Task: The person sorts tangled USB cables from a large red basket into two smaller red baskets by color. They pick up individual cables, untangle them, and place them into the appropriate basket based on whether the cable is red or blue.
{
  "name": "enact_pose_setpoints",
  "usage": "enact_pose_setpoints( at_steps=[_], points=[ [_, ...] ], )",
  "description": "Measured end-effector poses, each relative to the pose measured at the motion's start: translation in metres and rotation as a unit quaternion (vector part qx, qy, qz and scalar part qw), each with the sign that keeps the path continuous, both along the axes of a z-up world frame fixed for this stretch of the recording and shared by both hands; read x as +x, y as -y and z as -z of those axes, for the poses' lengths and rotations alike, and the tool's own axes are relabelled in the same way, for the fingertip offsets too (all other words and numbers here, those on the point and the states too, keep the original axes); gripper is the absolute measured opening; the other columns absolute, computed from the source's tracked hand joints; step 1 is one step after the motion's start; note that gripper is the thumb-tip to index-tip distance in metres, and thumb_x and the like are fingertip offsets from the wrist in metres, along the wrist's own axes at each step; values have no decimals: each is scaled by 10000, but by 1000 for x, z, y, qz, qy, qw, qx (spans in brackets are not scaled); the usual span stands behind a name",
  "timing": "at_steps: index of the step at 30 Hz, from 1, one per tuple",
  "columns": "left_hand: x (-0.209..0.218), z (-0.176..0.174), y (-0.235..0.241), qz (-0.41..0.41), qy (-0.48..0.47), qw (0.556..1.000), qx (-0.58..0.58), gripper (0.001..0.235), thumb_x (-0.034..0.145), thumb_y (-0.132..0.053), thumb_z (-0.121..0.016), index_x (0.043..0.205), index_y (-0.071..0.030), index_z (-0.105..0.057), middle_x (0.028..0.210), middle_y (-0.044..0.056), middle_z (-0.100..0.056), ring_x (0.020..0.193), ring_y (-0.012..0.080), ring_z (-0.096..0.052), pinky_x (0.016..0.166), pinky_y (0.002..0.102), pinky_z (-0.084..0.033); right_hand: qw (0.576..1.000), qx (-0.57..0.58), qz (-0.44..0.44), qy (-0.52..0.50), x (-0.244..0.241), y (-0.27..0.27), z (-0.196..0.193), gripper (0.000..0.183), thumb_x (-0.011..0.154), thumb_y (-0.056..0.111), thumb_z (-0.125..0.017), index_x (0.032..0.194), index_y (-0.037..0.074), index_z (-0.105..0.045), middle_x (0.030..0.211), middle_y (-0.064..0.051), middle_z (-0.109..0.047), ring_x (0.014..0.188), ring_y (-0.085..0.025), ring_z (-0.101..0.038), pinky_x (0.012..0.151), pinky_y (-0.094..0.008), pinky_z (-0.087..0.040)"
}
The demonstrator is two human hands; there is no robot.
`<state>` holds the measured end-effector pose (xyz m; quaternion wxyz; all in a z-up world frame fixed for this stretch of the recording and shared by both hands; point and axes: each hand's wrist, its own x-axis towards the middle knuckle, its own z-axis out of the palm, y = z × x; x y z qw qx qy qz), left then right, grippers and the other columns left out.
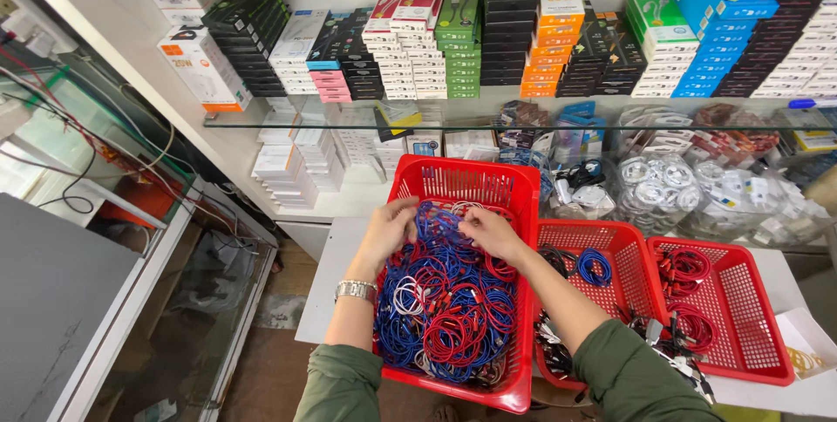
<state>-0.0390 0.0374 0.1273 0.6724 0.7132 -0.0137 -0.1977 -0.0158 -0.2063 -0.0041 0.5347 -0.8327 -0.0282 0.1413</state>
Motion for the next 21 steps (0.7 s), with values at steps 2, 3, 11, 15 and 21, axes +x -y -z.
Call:
enact_pose_setpoints(
  at_steps=[2,3,11,15,21],
  points=[
    [-8,14,2,-30,-69,992,98,508,1005,-413,-532,1354,-56,-629,660,58,-664,485,101,-506,445,251,-405,998,46,0,38,-1,-4,-29,221,1034,230,-592,1084,17,-619,936,-57,-730,831,-137,-683,768,-307,-593],
    [-14,21,3,-49,-125,990,43,528,1000,-468,-500,1347,-79,-587,723,73,-690,556,119,-560,506,259,-448,996,63,-15,59,-2,-6,-45,204,1029,227,-564,1097,39,-604,933,-40,-735,831,-127,-691,761,-303,-591],
    [-6,85,16,-128,-142,959,-210,362,984,-387,-633,1158,-76,-694,952,32,-760,763,87,-647,580,220,-429,989,-2,-148,5,-51,-15,-135,203,1029,242,-535,1134,89,-617,719,-31,-648,630,-121,-608,598,-305,-504],
    [8,125,15,-156,-68,973,-155,256,965,-227,-717,1130,-34,-750,860,14,-697,660,71,-569,517,233,-386,989,-40,-124,76,-44,15,-166,214,1052,239,-540,1142,75,-644,655,-25,-553,567,-82,-492,552,-272,-405],
    [8,170,0,-268,54,946,175,174,880,-123,-715,1009,-36,-793,829,87,-801,740,118,-743,682,272,-565,970,141,51,190,-14,78,-201,199,1077,187,-506,1119,33,-625,717,-23,-602,599,-94,-563,531,-239,-450]
  ],
)
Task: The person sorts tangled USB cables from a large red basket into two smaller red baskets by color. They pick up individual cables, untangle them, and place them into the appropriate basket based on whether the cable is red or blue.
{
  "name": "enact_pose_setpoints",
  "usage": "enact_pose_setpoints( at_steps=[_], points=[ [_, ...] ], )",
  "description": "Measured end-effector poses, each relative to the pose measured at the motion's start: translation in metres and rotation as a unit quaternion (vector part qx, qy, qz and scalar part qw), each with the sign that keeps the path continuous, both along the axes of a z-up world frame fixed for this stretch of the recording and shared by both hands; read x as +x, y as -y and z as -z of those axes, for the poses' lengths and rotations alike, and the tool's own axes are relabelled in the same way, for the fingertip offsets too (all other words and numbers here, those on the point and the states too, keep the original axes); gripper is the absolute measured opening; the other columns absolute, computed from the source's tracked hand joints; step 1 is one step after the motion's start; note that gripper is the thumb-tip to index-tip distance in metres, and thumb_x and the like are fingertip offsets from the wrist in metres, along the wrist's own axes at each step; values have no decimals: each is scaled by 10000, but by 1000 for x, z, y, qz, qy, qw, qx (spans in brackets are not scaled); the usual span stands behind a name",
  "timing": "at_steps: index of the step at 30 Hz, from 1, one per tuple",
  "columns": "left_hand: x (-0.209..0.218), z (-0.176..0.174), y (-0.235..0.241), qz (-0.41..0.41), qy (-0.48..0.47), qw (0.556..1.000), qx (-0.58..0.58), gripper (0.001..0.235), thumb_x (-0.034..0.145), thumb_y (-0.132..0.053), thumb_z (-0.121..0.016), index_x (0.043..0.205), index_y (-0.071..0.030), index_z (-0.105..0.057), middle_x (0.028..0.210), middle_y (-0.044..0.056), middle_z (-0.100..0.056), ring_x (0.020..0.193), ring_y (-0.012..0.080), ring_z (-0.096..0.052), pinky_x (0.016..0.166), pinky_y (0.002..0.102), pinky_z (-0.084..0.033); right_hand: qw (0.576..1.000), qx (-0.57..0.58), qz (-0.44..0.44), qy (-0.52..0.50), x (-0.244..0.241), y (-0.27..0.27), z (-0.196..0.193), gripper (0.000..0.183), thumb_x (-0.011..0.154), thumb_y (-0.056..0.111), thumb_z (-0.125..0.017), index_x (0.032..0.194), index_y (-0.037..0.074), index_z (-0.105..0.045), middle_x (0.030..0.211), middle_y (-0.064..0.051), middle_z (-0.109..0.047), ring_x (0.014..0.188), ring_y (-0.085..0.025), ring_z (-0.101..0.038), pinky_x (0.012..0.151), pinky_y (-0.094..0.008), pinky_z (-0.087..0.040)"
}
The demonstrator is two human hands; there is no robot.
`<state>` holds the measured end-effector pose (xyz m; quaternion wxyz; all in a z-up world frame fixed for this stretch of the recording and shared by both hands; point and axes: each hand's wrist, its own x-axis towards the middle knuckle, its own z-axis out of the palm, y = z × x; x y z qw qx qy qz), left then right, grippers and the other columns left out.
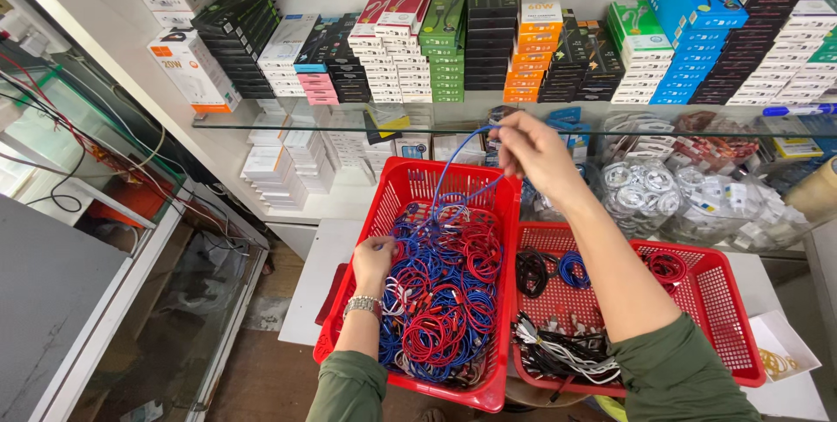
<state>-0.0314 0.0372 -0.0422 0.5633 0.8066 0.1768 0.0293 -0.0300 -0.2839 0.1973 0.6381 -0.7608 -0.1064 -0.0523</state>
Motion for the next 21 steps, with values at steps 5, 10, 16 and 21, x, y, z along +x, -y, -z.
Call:
enact_pose_setpoints(
  at_steps=[5,10,16,21],
  points=[
    [-4,28,-45,-138,0,986,95,180,898,-147,-686,1010,-44,-781,795,141,-778,780,245,-755,763,363,-565,968,158,191,-42,30,75,39,161,1038,213,-498,1098,69,-536,790,-51,-627,648,-175,-695,536,-291,-539],
    [-1,44,-84,-199,-18,973,112,268,975,-217,-646,1003,11,-782,832,189,-779,792,278,-744,776,377,-547,896,370,198,-146,42,157,114,112,1104,226,-482,1094,126,-532,826,-20,-586,893,-222,-678,715,-324,-545],
    [15,-3,-20,6,-43,919,-393,283,973,-228,-535,1091,12,-628,1103,205,-776,837,291,-733,602,308,-481,872,400,176,-223,29,103,156,144,1083,156,-363,1088,55,-466,882,-129,-624,1025,-368,-691,918,-489,-594],
    [-17,-62,46,170,-23,867,-468,112,969,-222,-534,928,-120,-554,1248,125,-724,1076,241,-680,804,301,-532,792,570,126,-182,7,45,173,162,1110,145,-344,1044,19,-420,914,-175,-628,1102,-433,-686,989,-515,-528]
  ],
)
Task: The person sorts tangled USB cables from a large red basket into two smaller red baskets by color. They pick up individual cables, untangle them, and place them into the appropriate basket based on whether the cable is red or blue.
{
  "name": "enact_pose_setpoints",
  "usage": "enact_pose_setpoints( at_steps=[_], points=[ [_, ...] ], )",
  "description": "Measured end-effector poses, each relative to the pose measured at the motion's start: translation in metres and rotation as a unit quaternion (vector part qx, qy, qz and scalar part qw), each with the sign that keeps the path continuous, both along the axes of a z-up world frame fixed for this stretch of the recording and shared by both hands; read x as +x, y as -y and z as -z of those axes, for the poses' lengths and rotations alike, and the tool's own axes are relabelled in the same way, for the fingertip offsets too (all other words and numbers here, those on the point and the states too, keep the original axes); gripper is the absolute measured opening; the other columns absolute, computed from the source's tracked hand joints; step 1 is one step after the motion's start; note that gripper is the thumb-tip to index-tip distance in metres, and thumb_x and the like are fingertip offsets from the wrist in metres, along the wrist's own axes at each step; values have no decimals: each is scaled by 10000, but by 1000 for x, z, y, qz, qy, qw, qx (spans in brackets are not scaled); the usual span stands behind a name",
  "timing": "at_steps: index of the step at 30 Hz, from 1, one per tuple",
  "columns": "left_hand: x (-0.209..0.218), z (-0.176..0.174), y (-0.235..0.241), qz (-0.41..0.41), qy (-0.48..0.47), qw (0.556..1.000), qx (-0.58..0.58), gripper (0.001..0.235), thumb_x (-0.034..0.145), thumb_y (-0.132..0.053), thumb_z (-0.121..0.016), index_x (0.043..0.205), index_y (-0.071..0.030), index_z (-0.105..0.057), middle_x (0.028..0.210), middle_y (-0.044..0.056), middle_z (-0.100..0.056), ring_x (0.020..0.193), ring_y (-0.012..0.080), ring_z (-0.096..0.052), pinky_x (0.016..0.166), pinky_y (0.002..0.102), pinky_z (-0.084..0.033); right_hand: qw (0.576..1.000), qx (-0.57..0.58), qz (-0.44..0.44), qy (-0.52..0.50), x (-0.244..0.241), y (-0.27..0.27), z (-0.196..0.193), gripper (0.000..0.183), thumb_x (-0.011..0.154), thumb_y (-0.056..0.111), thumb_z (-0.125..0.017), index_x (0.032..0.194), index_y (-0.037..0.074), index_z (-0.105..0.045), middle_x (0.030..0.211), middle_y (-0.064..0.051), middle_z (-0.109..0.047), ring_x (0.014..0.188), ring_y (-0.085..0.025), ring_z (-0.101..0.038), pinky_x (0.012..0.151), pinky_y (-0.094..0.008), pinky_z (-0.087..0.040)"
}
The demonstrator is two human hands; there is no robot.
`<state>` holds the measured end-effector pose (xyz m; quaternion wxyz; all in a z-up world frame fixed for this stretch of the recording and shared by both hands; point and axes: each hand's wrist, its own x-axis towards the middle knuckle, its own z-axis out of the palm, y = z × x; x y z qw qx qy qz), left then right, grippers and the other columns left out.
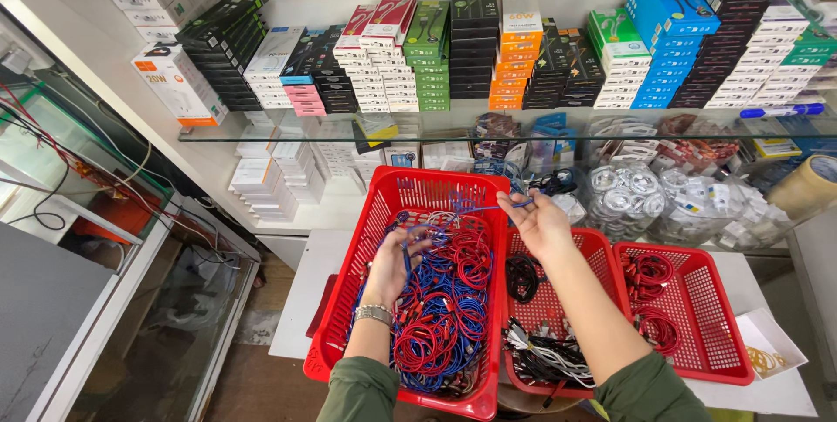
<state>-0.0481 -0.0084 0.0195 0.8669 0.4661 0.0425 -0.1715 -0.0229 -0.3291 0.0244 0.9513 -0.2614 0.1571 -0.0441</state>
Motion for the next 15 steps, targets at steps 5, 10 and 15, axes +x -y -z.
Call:
enact_pose_setpoints(
  at_steps=[5,10,15],
  points=[
    [-11,-9,36,239,147,937,210,235,959,-244,-664,1056,-31,-643,1314,120,-697,1018,227,-710,866,374,-548,991,113,61,-21,-10,-41,16,204,1100,134,-308,1019,-19,-415,926,-193,-604,1143,-473,-664,983,-537,-529],
    [8,19,51,287,74,800,522,537,999,-437,-665,1309,2,-659,1278,169,-731,1051,215,-698,929,396,-586,987,153,47,-21,-10,-68,14,203,1078,121,-319,977,-6,-441,972,-185,-578,1130,-468,-653,958,-534,-538],
    [45,40,63,3,35,878,478,418,1019,-338,-593,1319,-49,-637,1157,114,-709,975,190,-702,850,363,-562,992,122,18,14,-11,-55,3,173,1088,112,-391,994,1,-485,911,-145,-597,1029,-366,-701,940,-455,-583]
  ],
)
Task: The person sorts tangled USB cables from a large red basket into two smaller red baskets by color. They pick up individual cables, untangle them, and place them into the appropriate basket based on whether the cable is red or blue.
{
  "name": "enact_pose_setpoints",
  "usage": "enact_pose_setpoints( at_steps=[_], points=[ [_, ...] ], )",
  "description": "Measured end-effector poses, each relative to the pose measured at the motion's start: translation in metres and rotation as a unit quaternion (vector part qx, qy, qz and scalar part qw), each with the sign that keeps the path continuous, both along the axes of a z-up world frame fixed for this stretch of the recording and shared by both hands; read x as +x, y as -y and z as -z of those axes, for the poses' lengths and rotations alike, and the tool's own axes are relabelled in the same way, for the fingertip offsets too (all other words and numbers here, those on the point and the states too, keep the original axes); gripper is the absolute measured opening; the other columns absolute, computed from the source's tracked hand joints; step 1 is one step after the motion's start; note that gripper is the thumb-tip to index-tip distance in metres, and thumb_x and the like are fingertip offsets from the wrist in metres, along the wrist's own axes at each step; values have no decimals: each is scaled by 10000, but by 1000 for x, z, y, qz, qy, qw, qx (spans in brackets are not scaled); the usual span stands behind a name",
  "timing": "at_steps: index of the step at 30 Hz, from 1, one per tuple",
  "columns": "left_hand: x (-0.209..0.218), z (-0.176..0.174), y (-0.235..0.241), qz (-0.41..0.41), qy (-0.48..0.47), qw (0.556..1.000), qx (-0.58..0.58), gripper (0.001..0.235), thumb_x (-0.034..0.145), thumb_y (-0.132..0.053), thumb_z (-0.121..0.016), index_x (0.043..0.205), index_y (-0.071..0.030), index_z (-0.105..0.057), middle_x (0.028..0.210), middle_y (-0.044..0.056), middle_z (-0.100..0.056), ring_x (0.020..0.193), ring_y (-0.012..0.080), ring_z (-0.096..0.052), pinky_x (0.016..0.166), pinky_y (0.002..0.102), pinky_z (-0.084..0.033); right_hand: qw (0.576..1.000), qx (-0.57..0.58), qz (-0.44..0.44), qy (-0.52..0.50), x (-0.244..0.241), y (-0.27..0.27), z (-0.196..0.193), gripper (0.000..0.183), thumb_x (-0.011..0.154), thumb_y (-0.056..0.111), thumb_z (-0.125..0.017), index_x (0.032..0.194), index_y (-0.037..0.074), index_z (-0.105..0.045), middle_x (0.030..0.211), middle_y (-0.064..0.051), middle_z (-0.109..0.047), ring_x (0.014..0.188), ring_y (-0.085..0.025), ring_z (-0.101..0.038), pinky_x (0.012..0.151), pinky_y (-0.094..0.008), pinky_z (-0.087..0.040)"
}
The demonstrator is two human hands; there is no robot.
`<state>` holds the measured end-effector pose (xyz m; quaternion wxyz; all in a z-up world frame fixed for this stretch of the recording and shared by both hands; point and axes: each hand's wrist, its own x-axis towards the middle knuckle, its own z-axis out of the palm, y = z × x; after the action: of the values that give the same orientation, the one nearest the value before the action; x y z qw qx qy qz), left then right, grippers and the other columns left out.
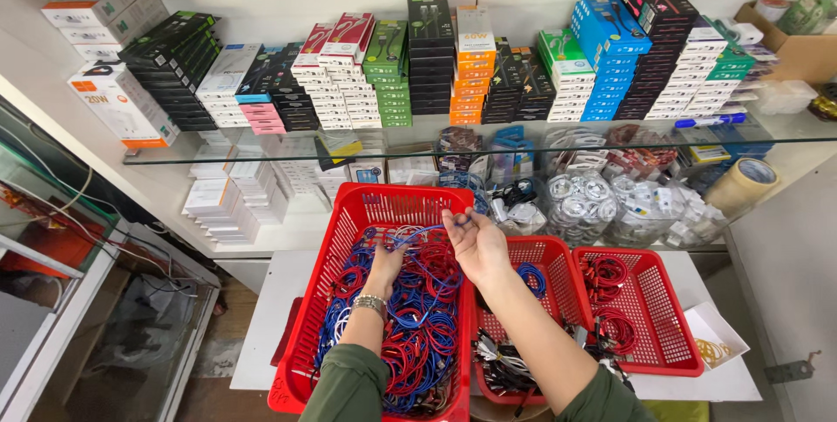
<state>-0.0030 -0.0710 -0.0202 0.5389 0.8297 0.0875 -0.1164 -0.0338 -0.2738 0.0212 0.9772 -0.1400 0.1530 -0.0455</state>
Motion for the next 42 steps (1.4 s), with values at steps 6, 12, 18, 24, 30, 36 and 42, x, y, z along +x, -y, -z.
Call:
enact_pose_setpoints(
  at_steps=[6,12,18,24,30,36,42],
  points=[
    [16,-12,-1,51,-28,931,-361,308,1046,-226,-514,1277,-74,-649,971,56,-676,872,179,-737,757,316,-568,960,-273,-53,-31,-12,43,-32,189,1065,174,-455,1052,3,-534,858,-150,-657,910,-375,-744,829,-450,-635],
    [5,-53,9,16,121,992,8,255,1015,-155,-536,1190,-74,-703,871,90,-743,762,216,-739,680,335,-567,312,-941,-124,-44,-44,51,-53,352,997,361,-609,1233,105,-666,1153,-178,-736,1073,-340,-704,905,-472,-561],
    [1,-67,20,58,229,972,18,403,896,-19,-584,1296,-61,-614,942,117,-737,896,183,-732,748,317,-584,503,-815,-256,132,-28,-14,-62,355,1023,319,-552,1205,18,-602,1020,-184,-722,963,-314,-708,846,-438,-533],
    [-14,-101,-3,39,70,981,-175,234,1006,-124,-553,1217,-25,-533,990,87,-808,880,208,-684,757,321,-566,483,-865,-131,29,-36,-12,-111,260,1008,192,-540,1213,38,-503,827,-190,-715,812,-360,-700,748,-472,-506],
    [-57,-146,22,366,124,883,266,404,1084,-314,-507,958,-8,-739,820,169,-799,857,235,-744,908,388,-542,428,-899,-71,58,-5,-14,-125,180,976,236,-614,1014,71,-676,810,-144,-755,823,-333,-730,746,-456,-539],
    [-41,-149,-7,285,192,939,-11,343,1048,-304,-524,993,-96,-791,974,46,-798,894,152,-724,845,377,-555,397,-911,-112,-8,24,64,-84,223,864,342,-724,977,166,-801,995,-81,-774,913,-300,-726,795,-426,-559],
    [-21,-134,-55,139,139,976,-93,273,1015,-271,-636,1047,-62,-809,943,64,-761,785,131,-583,738,341,-445,419,-838,-332,104,1,139,-53,370,852,452,-718,1089,191,-830,1125,-23,-779,1081,-172,-698,963,-358,-499]
  ],
)
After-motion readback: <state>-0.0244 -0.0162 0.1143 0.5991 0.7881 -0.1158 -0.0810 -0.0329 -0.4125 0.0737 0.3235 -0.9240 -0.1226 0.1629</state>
